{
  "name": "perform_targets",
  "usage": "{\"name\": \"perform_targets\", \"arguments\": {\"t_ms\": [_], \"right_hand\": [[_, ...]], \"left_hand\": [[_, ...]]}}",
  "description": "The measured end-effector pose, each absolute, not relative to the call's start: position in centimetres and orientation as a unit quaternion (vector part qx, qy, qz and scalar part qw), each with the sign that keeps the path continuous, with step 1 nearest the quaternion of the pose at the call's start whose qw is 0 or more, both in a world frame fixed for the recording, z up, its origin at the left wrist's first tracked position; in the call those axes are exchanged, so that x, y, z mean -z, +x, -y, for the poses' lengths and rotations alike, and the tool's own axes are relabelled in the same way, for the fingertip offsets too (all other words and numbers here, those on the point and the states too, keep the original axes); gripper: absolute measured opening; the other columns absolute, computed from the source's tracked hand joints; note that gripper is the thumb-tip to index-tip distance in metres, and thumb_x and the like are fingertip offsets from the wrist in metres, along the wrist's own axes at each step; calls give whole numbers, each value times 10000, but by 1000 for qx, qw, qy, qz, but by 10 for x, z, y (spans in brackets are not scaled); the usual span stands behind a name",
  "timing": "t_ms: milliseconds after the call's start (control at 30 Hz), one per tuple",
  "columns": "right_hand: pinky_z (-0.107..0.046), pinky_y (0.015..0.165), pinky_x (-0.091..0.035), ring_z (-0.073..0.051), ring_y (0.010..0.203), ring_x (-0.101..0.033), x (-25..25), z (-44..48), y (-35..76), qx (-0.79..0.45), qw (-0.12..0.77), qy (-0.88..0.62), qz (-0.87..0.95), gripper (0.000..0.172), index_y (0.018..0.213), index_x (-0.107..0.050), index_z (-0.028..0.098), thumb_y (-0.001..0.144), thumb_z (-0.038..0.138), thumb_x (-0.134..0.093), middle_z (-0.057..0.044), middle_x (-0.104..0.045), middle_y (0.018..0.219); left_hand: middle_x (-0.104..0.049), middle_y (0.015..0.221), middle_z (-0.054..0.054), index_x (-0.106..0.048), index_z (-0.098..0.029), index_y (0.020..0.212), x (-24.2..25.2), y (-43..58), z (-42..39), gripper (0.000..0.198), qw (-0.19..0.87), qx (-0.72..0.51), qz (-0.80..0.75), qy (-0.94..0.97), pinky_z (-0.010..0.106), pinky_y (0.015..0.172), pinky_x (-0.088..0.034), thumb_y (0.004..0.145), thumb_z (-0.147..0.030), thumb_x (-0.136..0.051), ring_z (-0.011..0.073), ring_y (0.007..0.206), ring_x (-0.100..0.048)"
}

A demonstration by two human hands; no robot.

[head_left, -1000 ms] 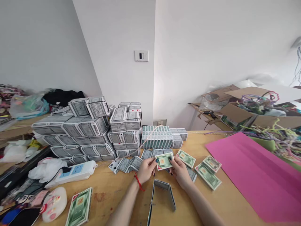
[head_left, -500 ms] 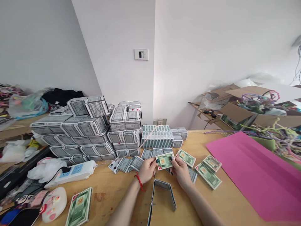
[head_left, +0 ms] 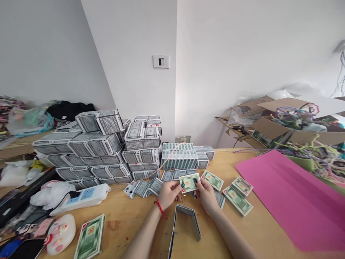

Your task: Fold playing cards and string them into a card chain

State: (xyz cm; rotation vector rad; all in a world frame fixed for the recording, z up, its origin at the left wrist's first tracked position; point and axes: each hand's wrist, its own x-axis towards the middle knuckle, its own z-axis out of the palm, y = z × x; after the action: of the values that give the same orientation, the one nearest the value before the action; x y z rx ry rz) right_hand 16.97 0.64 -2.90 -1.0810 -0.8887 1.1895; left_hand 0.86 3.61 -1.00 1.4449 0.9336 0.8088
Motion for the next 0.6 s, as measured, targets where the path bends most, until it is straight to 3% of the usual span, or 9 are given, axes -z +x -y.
{"name": "perform_targets", "arguments": {"t_ms": [267,600], "right_hand": [[-200,383,-280,-75,405,-338,25,-4,170,-507,628,-464,366,523,1147,-482,240,696,481,-590,54,-493,580],[-196,391,-268,-69,412,-311,27,-6,171,-524,623,-466,345,553,1145,-525,202,670,473,-607,64,-421,542]], "left_hand": [[-581,404,0,-590,-115,626,5,3,-36,364,613,-304,-384,620,178,361,-313,717,-465,-545,131,374,-562],[-593,418,11,-612,-96,653,6,-2,-40,361,646,-285,-358,611,173,373,-324,693,-452,-577,133,397,-579]]}}
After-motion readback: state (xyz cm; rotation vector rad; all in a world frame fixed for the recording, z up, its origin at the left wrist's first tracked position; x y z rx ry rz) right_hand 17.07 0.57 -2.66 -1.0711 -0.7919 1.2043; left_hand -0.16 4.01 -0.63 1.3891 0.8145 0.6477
